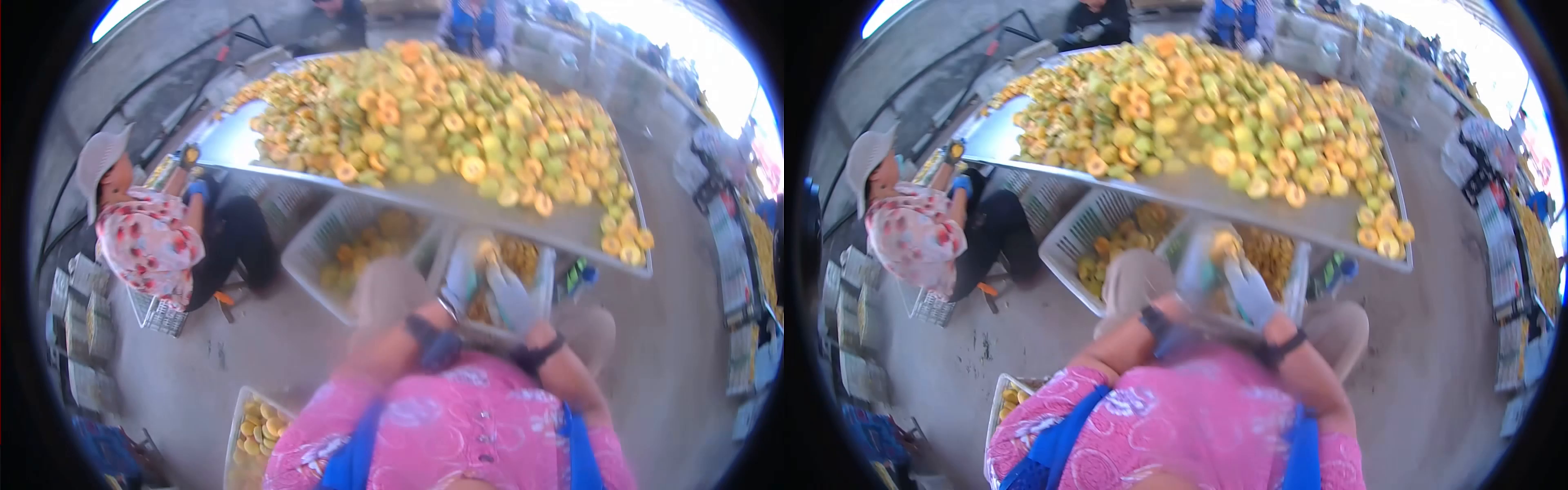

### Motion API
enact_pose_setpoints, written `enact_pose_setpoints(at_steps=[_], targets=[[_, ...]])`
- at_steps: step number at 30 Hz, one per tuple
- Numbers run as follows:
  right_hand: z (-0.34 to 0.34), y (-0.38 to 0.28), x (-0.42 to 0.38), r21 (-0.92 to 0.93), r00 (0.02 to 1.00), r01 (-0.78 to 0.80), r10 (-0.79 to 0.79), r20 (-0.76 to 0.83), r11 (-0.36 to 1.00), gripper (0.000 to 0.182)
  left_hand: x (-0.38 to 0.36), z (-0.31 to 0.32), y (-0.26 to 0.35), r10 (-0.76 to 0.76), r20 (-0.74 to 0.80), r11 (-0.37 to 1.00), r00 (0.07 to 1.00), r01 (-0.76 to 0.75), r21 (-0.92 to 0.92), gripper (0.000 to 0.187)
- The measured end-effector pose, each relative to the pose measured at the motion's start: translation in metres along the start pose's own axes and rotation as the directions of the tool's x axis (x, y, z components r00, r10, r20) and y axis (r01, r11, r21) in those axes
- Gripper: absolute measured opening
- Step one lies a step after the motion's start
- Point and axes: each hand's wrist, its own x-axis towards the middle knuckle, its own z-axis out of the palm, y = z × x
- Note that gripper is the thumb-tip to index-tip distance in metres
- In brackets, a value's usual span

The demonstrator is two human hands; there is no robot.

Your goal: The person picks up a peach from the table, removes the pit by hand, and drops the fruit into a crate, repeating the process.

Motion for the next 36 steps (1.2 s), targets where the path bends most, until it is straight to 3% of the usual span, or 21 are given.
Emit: enact_pose_setpoints(at_steps=[1,2,5,6,7,9,11,13,14,15,16,17,19,21,23,25,27,29,32,34,36], targets=[[0.001,-0.015,-0.006,-0.029,0.999,-0.047,0.047,-0.010,0.998,0.036,-0.002,0.008,0.008,-0.145,-0.027,0.961,0.989,0.134,-0.243,0.027],[0.002,-0.034,-0.010,-0.035,0.980,-0.197,0.198,0.014,0.980,0.033,0.002,0.010,0.011,-0.112,-0.031,0.967,0.993,0.102,-0.233,0.027],[0.003,-0.024,-0.009,-0.047,0.990,-0.136,0.138,0.033,0.990,0.031,0.007,0.016,0.024,-0.146,-0.082,0.970,0.986,0.126,-0.210,0.029],[0.010,-0.020,-0.005,-0.183,0.978,0.211,-0.207,0.041,0.960,0.028,0.006,0.018,0.029,-0.163,-0.074,0.954,0.984,0.138,-0.267,0.028],[0.009,-0.019,-0.008,-0.181,0.977,0.214,-0.210,0.045,0.960,0.028,0.005,0.022,0.032,-0.182,-0.064,0.934,0.981,0.153,-0.324,0.027],[0.013,-0.030,-0.017,0.045,0.998,-0.049,0.047,0.034,0.998,0.029,0.004,0.018,0.033,-0.184,-0.058,0.947,0.981,0.161,-0.278,0.029],[0.016,-0.030,-0.020,0.087,0.997,-0.071,0.068,0.039,0.994,0.029,0.001,0.020,0.036,-0.090,-0.127,0.994,0.988,0.097,0.053,0.032],[0.015,-0.032,-0.022,0.129,0.995,-0.097,0.092,0.044,0.987,0.029,0.000,0.020,0.034,-0.018,-0.140,0.989,0.990,0.038,0.144,0.032],[0.012,-0.036,-0.023,0.167,0.976,-0.209,0.196,0.096,0.964,0.030,0.000,0.020,0.033,0.056,-0.145,0.972,0.988,-0.021,0.236,0.032],[0.010,-0.039,-0.023,0.198,0.944,-0.319,0.293,0.153,0.927,0.030,0.002,0.019,0.035,0.057,-0.146,0.971,0.988,-0.021,0.237,0.032],[0.012,-0.038,-0.022,0.198,0.944,-0.318,0.291,0.155,0.927,0.030,0.005,0.017,0.038,-0.135,-0.142,0.990,0.981,0.129,-0.049,0.033],[0.017,-0.036,-0.023,0.196,0.955,-0.288,0.264,0.139,0.937,0.029,0.007,0.015,0.039,-0.315,-0.083,0.905,0.946,0.273,-0.326,0.034],[0.019,-0.038,-0.024,0.195,0.964,-0.258,0.238,0.123,0.946,0.037,0.004,0.021,0.051,-0.299,-0.089,0.922,0.950,0.264,-0.282,0.036],[0.018,-0.044,-0.025,0.288,0.935,-0.342,0.293,0.198,0.894,0.039,0.003,0.024,0.053,-0.280,-0.096,0.939,0.955,0.251,-0.235,0.039],[0.019,-0.024,-0.017,0.309,0.944,-0.324,0.284,0.167,0.894,0.038,0.003,0.027,0.045,-0.078,-0.212,0.994,0.974,0.092,0.057,0.044],[0.018,-0.026,-0.017,0.329,0.954,-0.300,0.271,0.132,0.895,0.037,0.008,0.019,0.046,-0.176,-0.134,0.984,0.975,0.176,-0.011,0.043],[0.012,-0.037,-0.024,0.400,0.863,-0.481,0.340,0.374,0.780,0.035,0.008,0.016,0.055,-0.267,-0.050,0.962,0.963,0.263,-0.073,0.042],[0.012,-0.042,-0.026,0.383,0.857,-0.490,0.353,0.375,0.783,0.035,0.000,0.024,0.073,-0.342,0.032,0.931,0.939,0.344,-0.124,0.045],[0.015,-0.034,-0.023,0.346,0.878,-0.454,0.344,0.334,0.821,0.036,0.009,0.008,0.046,-0.203,0.014,0.978,0.979,0.202,0.043,0.046],[0.010,-0.034,-0.021,0.325,0.902,-0.407,0.317,0.294,0.854,0.036,0.012,0.010,0.051,-0.256,0.027,0.967,0.966,0.256,-0.008,0.047],[-0.004,-0.040,-0.022,0.465,0.776,-0.581,0.281,0.565,0.668,0.027,0.011,0.016,0.061,-0.309,0.040,0.948,0.950,0.311,-0.063,0.047]])
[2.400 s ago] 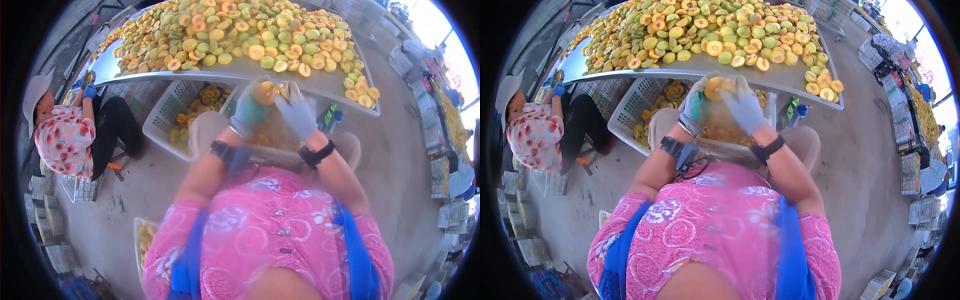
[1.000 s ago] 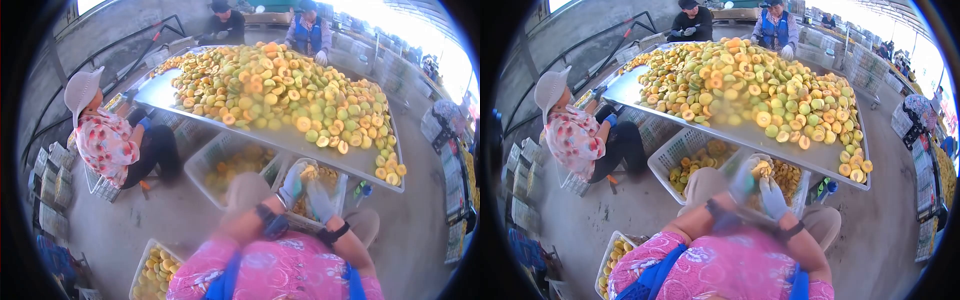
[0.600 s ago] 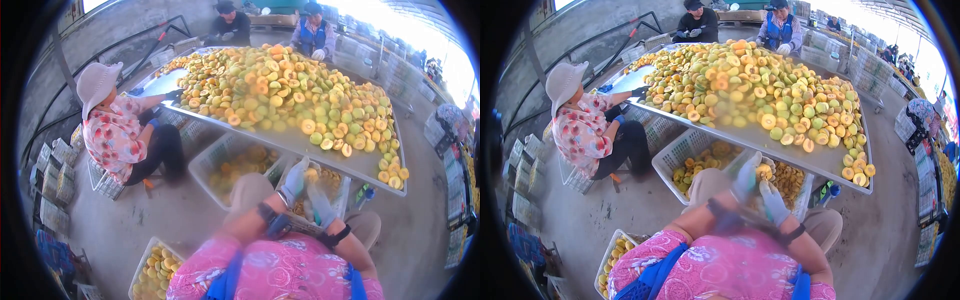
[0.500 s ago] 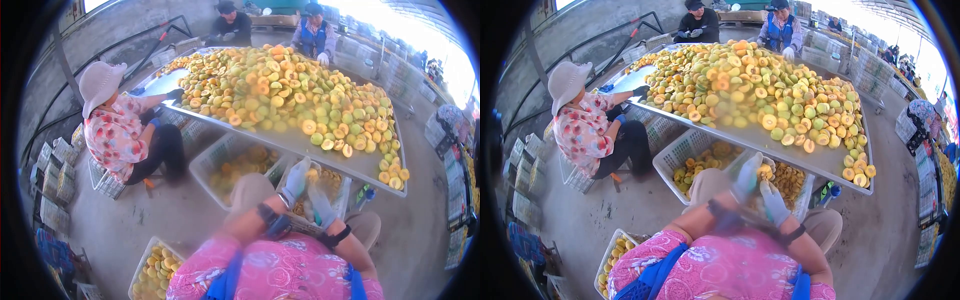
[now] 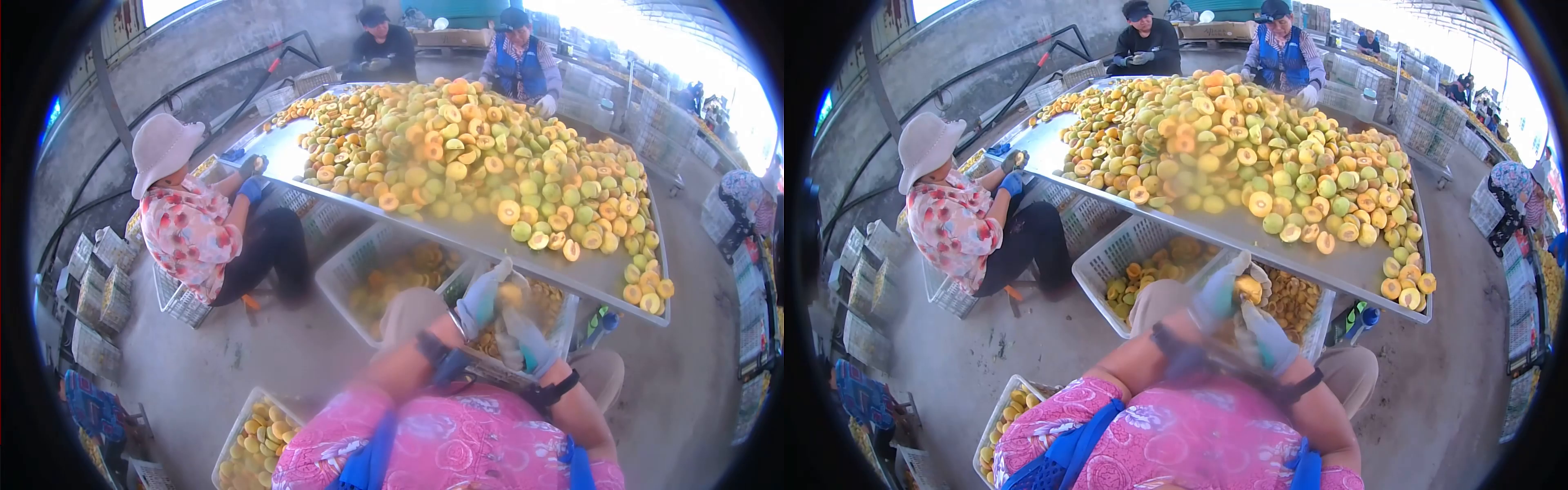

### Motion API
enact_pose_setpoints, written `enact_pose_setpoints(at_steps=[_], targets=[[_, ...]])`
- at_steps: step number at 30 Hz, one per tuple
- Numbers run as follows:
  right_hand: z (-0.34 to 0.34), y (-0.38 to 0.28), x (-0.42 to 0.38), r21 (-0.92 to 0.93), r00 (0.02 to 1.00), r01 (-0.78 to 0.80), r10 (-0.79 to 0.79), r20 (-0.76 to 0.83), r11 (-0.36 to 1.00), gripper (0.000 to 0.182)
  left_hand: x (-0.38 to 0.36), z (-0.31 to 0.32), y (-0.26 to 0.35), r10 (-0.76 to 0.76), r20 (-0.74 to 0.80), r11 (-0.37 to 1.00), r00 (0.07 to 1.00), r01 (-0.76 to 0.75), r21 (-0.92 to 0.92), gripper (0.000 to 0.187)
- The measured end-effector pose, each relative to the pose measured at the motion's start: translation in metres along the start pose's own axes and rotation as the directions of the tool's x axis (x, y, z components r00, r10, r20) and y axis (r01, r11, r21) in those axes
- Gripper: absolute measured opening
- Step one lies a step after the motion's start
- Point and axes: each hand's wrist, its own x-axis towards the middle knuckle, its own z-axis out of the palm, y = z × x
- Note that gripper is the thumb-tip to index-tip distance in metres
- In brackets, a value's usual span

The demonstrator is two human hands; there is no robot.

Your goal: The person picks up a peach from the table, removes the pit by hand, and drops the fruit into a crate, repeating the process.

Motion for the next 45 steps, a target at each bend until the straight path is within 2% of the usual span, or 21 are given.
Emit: enact_pose_setpoints(at_steps=[4,6,9,12,14,16,18,22,24,29,31,32,33,34,35,37,39,40,42,44,45], targets=[[-0.014,0.004,0.006,0.003,0.999,-0.013,0.013,0.031,1.000,0.026,0.003,0.007,-0.005,0.025,-0.059,0.994,0.998,-0.018,0.108,0.049],[-0.010,0.011,0.010,-0.198,0.976,0.085,-0.122,-0.180,0.976,0.028,0.009,0.002,-0.015,0.107,-0.124,0.967,0.986,-0.074,0.242,0.050],[-0.031,0.014,0.011,-0.040,0.998,0.057,-0.056,0.021,0.998,0.029,0.007,0.001,-0.009,0.015,-0.067,0.991,0.998,-0.006,0.133,0.050],[-0.029,0.015,0.012,-0.178,0.992,0.075,-0.092,-0.088,0.981,0.032,-0.003,0.006,0.006,-0.034,0.030,0.961,0.999,0.024,0.275,0.050],[-0.019,0.015,0.014,-0.194,0.993,0.082,-0.096,-0.065,0.978,0.027,-0.006,0.005,0.008,-0.017,0.101,0.819,0.995,-0.044,0.572,0.050],[-0.006,0.009,0.011,-0.217,0.994,0.091,-0.103,-0.042,0.972,0.029,-0.006,0.000,0.010,-0.011,0.133,0.809,0.991,-0.070,0.583,0.050],[0.011,0.000,0.004,-0.019,1.000,-0.025,0.026,0.015,1.000,0.032,-0.006,-0.006,0.010,-0.008,0.163,0.800,0.987,-0.091,0.593,0.050],[0.013,-0.004,0.003,0.177,0.987,-0.160,0.157,0.031,0.971,0.032,-0.006,-0.016,0.012,-0.075,0.209,0.897,0.975,-0.026,0.442,0.047],[-0.011,0.005,0.018,0.359,0.831,-0.300,0.057,0.554,0.884,0.029,-0.007,-0.012,0.014,-0.098,0.202,0.930,0.974,0.017,0.367,0.050],[-0.010,-0.006,0.025,0.346,0.800,-0.387,0.125,0.587,0.855,0.036,0.000,-0.026,0.006,-0.115,0.058,0.978,0.992,0.123,-0.170,0.054],[-0.012,-0.012,0.025,0.382,0.753,-0.452,0.116,0.648,0.806,0.039,0.003,-0.034,0.018,0.040,-0.170,0.994,0.985,-0.055,-0.089,0.052],[-0.011,-0.016,0.023,0.444,0.819,-0.383,0.076,0.569,0.810,0.040,0.008,-0.065,0.026,-0.054,-0.143,0.983,0.988,0.028,-0.179,0.049],[-0.013,-0.018,0.020,0.507,0.879,-0.307,0.036,0.475,0.805,0.042,0.008,-0.092,0.039,0.090,-0.301,0.924,0.949,0.033,0.382,0.040],[-0.024,-0.015,0.029,0.565,0.919,-0.257,0.017,0.395,0.784,0.043,0.003,-0.095,0.056,0.118,-0.418,0.827,0.901,0.144,0.544,0.033],[-0.038,-0.008,0.041,0.617,0.950,-0.204,0.002,0.312,0.760,0.045,0.006,-0.105,0.063,0.318,-0.250,0.661,0.914,-0.025,0.750,0.028],[-0.057,0.010,0.061,0.637,0.986,-0.117,0.011,0.168,0.762,0.045,0.028,-0.135,0.065,0.454,-0.325,0.680,0.829,-0.086,0.729,0.026],[-0.059,0.016,0.068,0.626,0.999,-0.049,0.024,0.049,0.779,0.047,0.056,-0.145,0.061,0.590,-0.187,0.398,0.786,-0.081,0.914,0.026],[-0.054,0.010,0.065,0.605,0.998,-0.058,0.051,0.029,0.794,0.048,0.062,-0.119,0.067,0.553,-0.085,0.181,0.829,-0.020,0.983,0.028],[-0.028,-0.017,0.053,0.569,0.983,-0.026,0.123,-0.133,0.822,0.047,0.100,-0.114,0.052,0.371,0.099,0.022,0.923,-0.116,0.993,0.029],[-0.041,-0.016,0.056,0.494,0.995,0.022,0.029,-0.094,0.869,0.044,0.168,-0.139,0.029,0.129,0.337,-0.513,0.933,-0.228,0.828,0.031],[-0.045,-0.017,0.061,0.438,0.997,0.073,-0.052,-0.061,0.896,0.042,0.186,-0.136,0.019,0.139,0.277,-0.467,0.951,-0.184,0.865,0.034]])
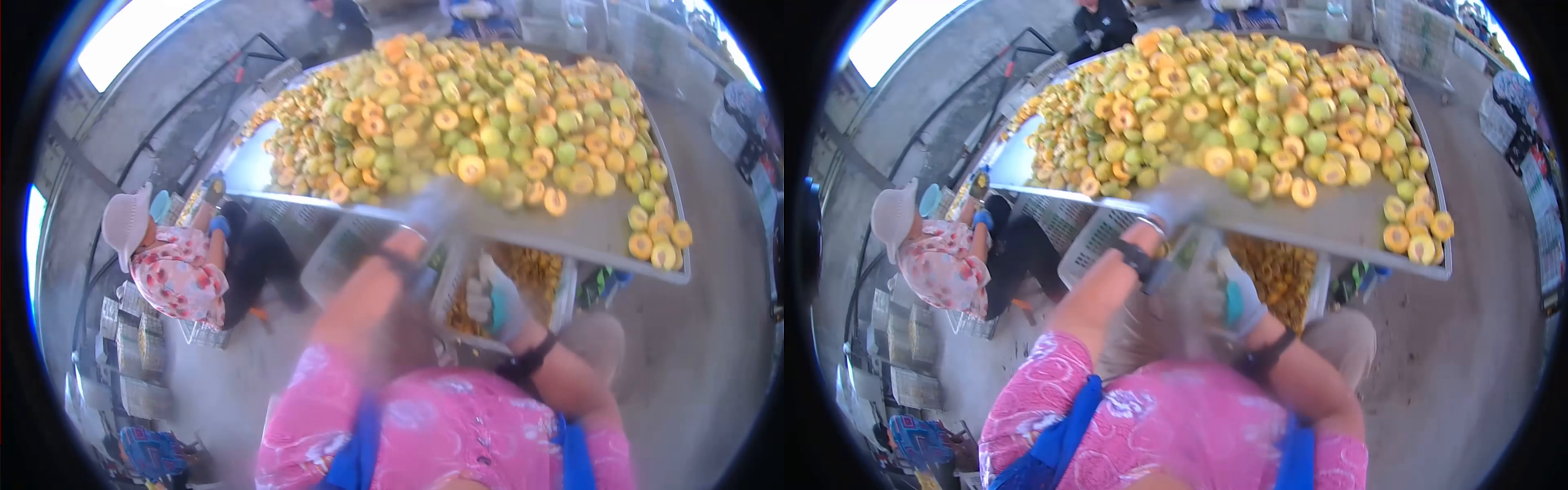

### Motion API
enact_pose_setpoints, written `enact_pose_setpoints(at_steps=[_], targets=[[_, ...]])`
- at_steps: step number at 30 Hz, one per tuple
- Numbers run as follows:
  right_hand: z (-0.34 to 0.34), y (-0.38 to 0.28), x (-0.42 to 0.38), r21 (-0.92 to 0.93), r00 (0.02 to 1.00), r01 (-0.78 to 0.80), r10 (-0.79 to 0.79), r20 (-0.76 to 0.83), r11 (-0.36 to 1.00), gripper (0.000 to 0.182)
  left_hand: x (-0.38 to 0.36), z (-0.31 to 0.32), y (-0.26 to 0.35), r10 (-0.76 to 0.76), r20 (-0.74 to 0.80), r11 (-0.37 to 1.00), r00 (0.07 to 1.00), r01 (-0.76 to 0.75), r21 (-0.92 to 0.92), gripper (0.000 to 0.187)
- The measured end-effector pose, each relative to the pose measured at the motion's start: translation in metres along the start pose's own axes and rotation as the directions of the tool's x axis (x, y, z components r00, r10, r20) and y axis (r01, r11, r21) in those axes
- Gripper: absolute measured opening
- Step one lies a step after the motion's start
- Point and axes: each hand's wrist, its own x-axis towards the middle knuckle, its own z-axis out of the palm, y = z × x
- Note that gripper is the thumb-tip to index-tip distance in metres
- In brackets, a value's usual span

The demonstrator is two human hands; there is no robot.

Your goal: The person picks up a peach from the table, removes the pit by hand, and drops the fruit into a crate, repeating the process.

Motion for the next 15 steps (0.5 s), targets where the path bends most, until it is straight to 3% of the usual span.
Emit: enact_pose_setpoints(at_steps=[1,3,6,7,11,14,15], targets=[[0.006,-0.003,0.000,-0.021,0.999,0.010,-0.009,0.036,1.000,0.042,0.008,0.010,0.010,-0.058,0.026,0.997,0.998,0.060,-0.050,0.037],[0.014,-0.006,-0.013,-0.023,0.990,-0.035,0.031,-0.138,0.999,0.035,0.015,-0.042,0.083,-0.190,0.002,0.972,0.982,0.189,-0.141,0.043],[0.004,-0.008,-0.014,-0.014,0.998,-0.010,0.009,-0.064,1.000,0.032,0.026,-0.019,0.091,-0.067,-0.055,0.995,0.996,0.063,-0.076,0.051],[0.005,-0.010,-0.017,-0.010,0.999,-0.015,0.014,-0.035,1.000,0.032,0.030,-0.020,0.095,-0.128,0.085,0.988,0.988,0.134,-0.070,0.055],[-0.002,-0.008,-0.018,0.046,0.999,-0.026,0.027,-0.018,0.999,0.032,0.031,-0.004,0.088,-0.111,0.061,0.990,0.992,0.116,-0.083,0.054],[0.000,-0.008,-0.023,-0.047,0.999,0.000,0.001,0.033,0.999,0.033,0.023,-0.003,0.086,-0.061,-0.022,0.993,0.998,0.058,-0.101,0.054],[-0.001,-0.007,-0.024,-0.070,1.000,0.012,-0.010,0.023,0.997,0.033,0.018,-0.013,0.088,-0.145,0.066,0.962,0.987,0.157,-0.223,0.053]])
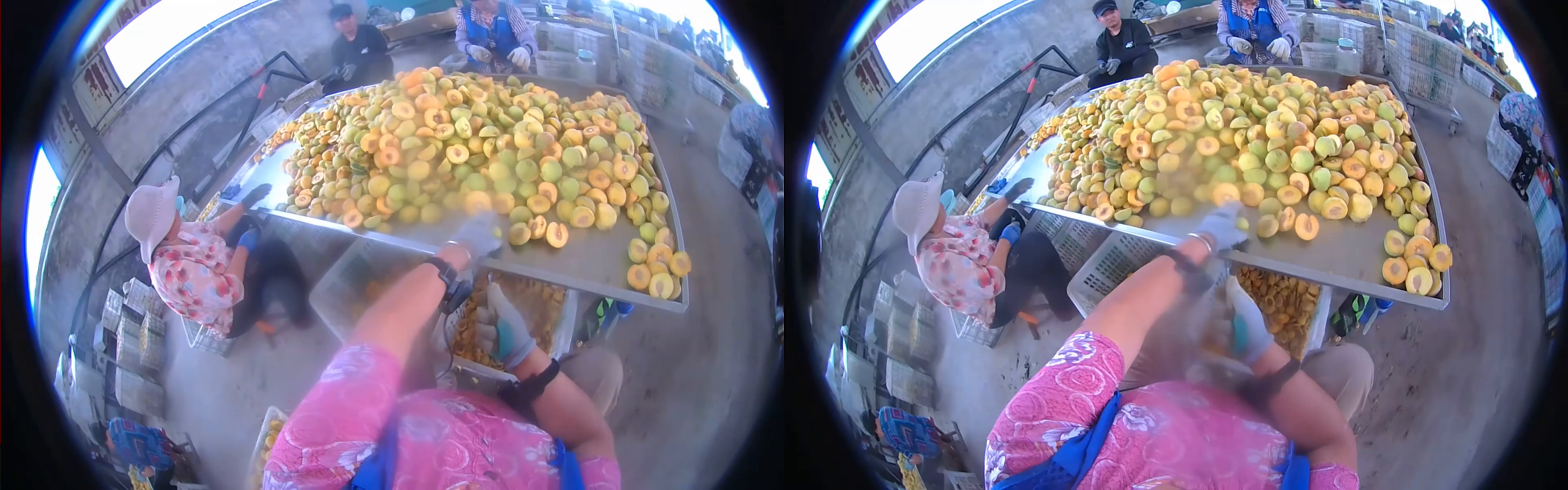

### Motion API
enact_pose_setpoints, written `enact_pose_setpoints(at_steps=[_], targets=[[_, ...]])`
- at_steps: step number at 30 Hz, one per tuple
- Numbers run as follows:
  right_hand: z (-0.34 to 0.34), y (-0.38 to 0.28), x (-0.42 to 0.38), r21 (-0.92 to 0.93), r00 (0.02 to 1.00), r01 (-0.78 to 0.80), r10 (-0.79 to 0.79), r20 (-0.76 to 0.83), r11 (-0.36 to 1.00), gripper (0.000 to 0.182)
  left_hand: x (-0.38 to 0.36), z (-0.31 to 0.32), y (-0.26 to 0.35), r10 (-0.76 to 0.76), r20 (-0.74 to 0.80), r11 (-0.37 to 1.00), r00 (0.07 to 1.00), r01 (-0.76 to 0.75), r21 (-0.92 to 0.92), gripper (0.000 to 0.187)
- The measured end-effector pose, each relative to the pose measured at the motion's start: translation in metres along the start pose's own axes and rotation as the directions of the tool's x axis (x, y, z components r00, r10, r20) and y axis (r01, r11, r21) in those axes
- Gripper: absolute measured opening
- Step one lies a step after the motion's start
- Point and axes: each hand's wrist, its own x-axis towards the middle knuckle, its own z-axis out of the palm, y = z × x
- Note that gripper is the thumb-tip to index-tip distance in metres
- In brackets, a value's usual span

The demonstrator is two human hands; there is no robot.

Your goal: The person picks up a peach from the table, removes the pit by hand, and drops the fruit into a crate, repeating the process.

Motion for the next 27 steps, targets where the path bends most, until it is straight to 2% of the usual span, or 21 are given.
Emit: enact_pose_setpoints(at_steps=[2,3,4,6,8,9,10,11,12,13,15,16,17,18,19,20,21,23,24,25,27], targets=[[0.001,0.000,0.000,-0.021,1.000,0.013,-0.013,-0.012,1.000,0.033,-0.003,-0.008,-0.002,-0.092,0.083,0.987,0.992,0.102,-0.121,0.051],[0.002,0.000,0.002,-0.121,0.995,0.089,-0.095,-0.041,0.989,0.034,-0.003,-0.003,-0.012,-0.069,0.104,0.928,0.992,0.102,-0.358,0.049],[0.002,0.001,0.003,-0.219,0.982,0.156,-0.175,-0.067,0.963,0.034,-0.007,-0.005,-0.012,-0.044,0.126,0.811,0.991,0.109,-0.575,0.048],[-0.010,0.000,0.008,-0.223,0.980,0.153,-0.176,-0.088,0.963,0.030,-0.027,-0.012,-0.010,-0.153,0.100,0.372,0.983,0.152,-0.916,0.042],[-0.051,0.016,0.038,-0.279,0.954,0.292,-0.298,0.020,0.915,0.030,-0.041,-0.001,-0.007,0.109,-0.113,0.026,0.988,-0.117,-0.993,0.042],[-0.073,0.024,0.057,-0.311,0.905,0.425,-0.400,0.142,0.850,0.032,-0.053,-0.006,0.007,0.104,-0.085,0.005,0.991,-0.086,-0.996,0.042],[-0.075,0.022,0.057,-0.309,0.911,0.412,-0.397,0.114,0.857,0.032,-0.064,-0.025,0.028,-0.010,0.024,-0.128,1.000,0.023,-0.992,0.040],[-0.072,0.019,0.056,-0.557,0.793,0.574,-0.576,0.197,0.600,0.034,-0.073,-0.036,0.042,-0.110,0.143,-0.263,0.984,0.110,-0.958,0.040],[-0.066,0.016,0.052,-0.725,0.647,0.643,-0.682,0.342,0.247,0.036,-0.079,-0.037,0.048,-0.109,0.155,-0.273,0.982,0.120,-0.955,0.040],[-0.054,0.011,0.041,-0.729,0.648,0.638,-0.683,0.335,0.248,0.036,-0.083,-0.039,0.051,-0.102,0.114,-0.247,0.988,0.086,-0.965,0.038],[-0.029,-0.001,0.017,-0.643,0.819,0.457,-0.573,0.034,0.615,0.040,-0.092,-0.037,0.054,-0.092,0.073,-0.221,0.993,0.051,-0.974,0.037],[-0.038,0.002,0.020,-0.643,0.816,0.463,-0.577,0.039,0.610,0.040,-0.098,-0.036,0.053,-0.061,0.021,0.278,0.998,0.037,-0.960,0.036],[-0.052,0.006,0.026,-0.727,0.730,0.540,-0.665,0.155,0.424,0.040,-0.103,-0.037,0.052,-0.009,-0.022,0.710,1.000,-0.009,-0.704,0.036],[-0.056,0.004,0.032,-0.768,0.626,0.606,-0.721,0.298,0.209,0.040,-0.104,-0.023,0.038,-0.014,-0.032,0.466,0.999,-0.022,-0.885,0.036],[-0.039,-0.002,0.020,-0.669,0.758,0.534,-0.643,0.108,0.517,0.038,-0.102,-0.010,0.027,-0.011,-0.049,0.186,0.999,-0.047,-0.982,0.036],[-0.018,-0.007,0.000,-0.499,0.874,0.399,-0.484,-0.047,0.770,0.036,-0.106,-0.019,0.038,0.156,0.012,-0.194,0.988,0.042,-0.980,0.036],[-0.004,-0.011,-0.013,-0.503,0.884,0.375,-0.464,-0.061,0.779,0.033,-0.113,-0.030,0.053,0.337,0.015,-0.518,0.941,0.199,-0.832,0.036],[0.005,-0.013,-0.018,-0.510,0.892,0.360,-0.449,-0.058,0.781,0.031,-0.122,-0.042,0.072,0.309,0.066,-0.422,0.949,0.199,-0.884,0.037],[0.004,-0.013,-0.017,-0.499,0.888,0.371,-0.457,-0.057,0.783,0.030,-0.123,-0.032,0.067,0.065,0.154,-0.159,0.986,0.162,-0.974,0.038],[0.002,-0.012,-0.016,-0.487,0.884,0.378,-0.464,-0.063,0.787,0.029,-0.124,-0.026,0.066,0.066,0.144,-0.158,0.987,0.153,-0.976,0.038],[-0.002,-0.011,-0.015,-0.489,0.896,0.363,-0.441,-0.050,0.793,0.032,-0.126,-0.018,0.066,-0.112,0.121,0.212,0.986,0.143,-0.967,0.038]])
